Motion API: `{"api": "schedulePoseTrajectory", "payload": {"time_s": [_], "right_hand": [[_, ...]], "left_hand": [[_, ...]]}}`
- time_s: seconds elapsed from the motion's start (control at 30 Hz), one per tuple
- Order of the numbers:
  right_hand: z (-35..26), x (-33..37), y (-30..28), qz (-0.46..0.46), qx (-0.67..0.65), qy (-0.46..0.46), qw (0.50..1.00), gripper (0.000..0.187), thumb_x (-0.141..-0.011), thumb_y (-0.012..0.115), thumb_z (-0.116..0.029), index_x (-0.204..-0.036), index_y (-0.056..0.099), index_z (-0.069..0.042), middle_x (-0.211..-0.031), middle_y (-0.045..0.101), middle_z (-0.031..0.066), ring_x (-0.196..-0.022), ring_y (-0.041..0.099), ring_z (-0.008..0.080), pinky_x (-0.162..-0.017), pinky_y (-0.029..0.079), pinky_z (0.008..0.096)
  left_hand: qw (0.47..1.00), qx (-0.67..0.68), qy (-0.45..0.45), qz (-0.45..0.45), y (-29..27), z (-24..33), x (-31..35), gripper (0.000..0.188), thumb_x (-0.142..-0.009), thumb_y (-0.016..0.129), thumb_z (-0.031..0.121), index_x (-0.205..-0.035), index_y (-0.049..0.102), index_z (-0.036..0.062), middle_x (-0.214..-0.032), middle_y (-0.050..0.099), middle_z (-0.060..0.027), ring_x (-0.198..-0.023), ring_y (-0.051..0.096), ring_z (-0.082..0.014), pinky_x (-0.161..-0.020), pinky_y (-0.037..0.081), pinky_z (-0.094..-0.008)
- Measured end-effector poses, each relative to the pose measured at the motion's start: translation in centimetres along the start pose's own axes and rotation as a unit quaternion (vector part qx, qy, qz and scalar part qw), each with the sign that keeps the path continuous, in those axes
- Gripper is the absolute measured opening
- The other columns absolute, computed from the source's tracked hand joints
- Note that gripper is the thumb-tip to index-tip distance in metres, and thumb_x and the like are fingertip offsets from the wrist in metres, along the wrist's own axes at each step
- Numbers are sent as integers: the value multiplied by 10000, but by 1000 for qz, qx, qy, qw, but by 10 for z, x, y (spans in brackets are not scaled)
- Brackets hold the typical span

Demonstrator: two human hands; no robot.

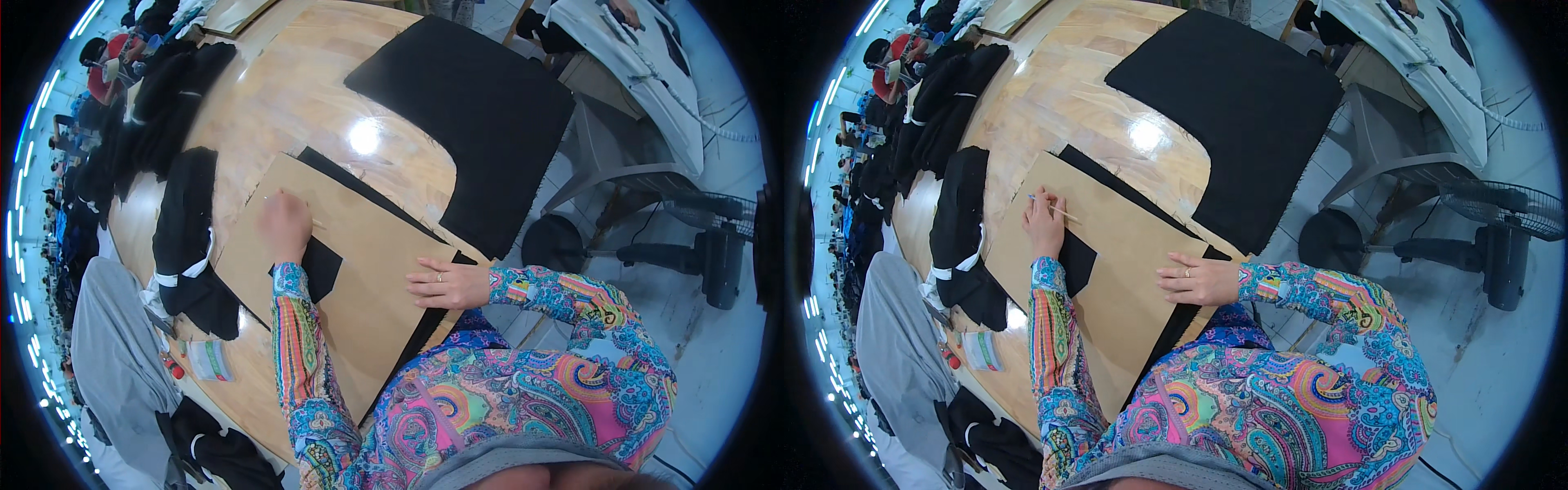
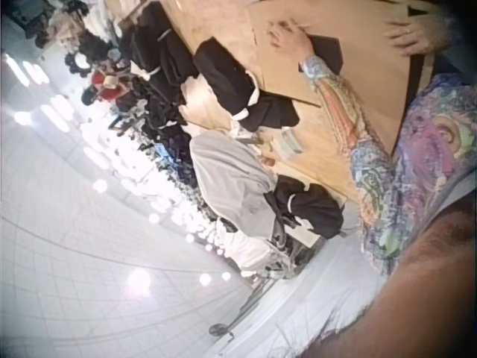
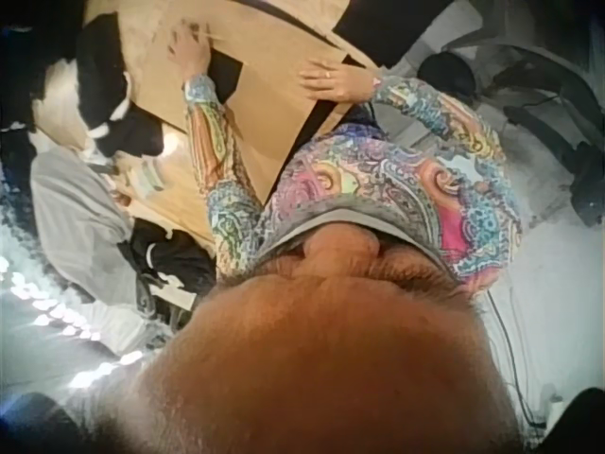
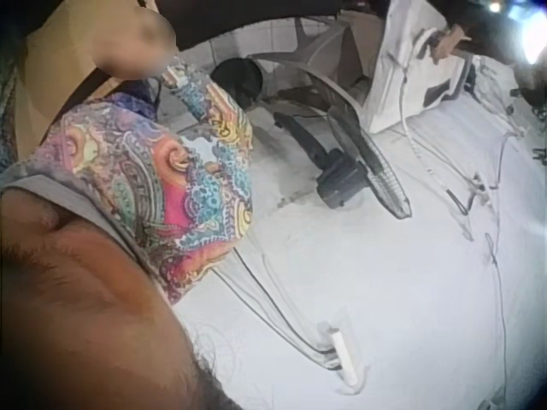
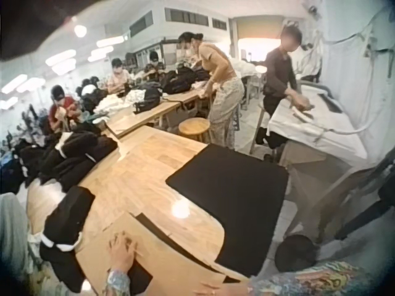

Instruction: The person uses a cardboard template with a rectangular cutout to mark black fabric on a wooden table. They repeatedly place the template on the fabric, trace the cutout with a white marking tool, and then move the template to a new position to repeat the process.

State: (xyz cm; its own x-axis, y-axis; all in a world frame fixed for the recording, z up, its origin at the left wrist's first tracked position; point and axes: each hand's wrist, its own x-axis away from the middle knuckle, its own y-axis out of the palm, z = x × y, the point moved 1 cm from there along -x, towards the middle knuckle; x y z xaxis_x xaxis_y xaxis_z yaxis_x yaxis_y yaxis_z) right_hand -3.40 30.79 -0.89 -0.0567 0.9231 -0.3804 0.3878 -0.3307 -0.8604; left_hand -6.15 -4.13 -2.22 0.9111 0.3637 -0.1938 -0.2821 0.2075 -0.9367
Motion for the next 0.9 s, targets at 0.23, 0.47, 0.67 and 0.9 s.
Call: {"api": "schedulePoseTrajectory", "payload": {"time_s": [0.23,0.47,0.67,0.9], "right_hand": [[0,1,-5,0,2,1,1000,346,-765,585,-97,-1108,574,-50,-1211,531,145,-1261,436,303,-1087,275,544],[2,1,-4,2,1,2,1000,339,-765,582,-97,-1101,579,-49,-1224,522,145,-1256,443,304,-1087,273,543],[-1,0,-5,-13,3,0,1000,360,-751,592,-104,-1106,582,-48,-1222,516,147,-1259,435,305,-1090,264,543],[-1,-1,-4,-29,-13,10,999,359,-748,599,-97,-1102,586,-43,-1218,516,145,-1261,433,306,-1091,263,543]], "left_hand": [[1000,12,2,0,0,3,-1,276,-881,572,356,-1029,561,123,-1365,470,-123,-1309,344,-336,-1063,161,-514],[1000,12,-7,7,-1,2,0,267,-878,575,351,-1019,562,125,-1356,479,-125,-1300,352,-345,-1063,160,-509],[1000,11,9,26,2,1,1,265,-867,583,347,-1011,566,125,-1348,486,-119,-1293,362,-341,-1057,171,-522],[999,13,14,33,1,1,2,277,-868,581,346,-1018,566,114,-1305,525,-108,-1284,373,-341,-1054,175,-535]]}}
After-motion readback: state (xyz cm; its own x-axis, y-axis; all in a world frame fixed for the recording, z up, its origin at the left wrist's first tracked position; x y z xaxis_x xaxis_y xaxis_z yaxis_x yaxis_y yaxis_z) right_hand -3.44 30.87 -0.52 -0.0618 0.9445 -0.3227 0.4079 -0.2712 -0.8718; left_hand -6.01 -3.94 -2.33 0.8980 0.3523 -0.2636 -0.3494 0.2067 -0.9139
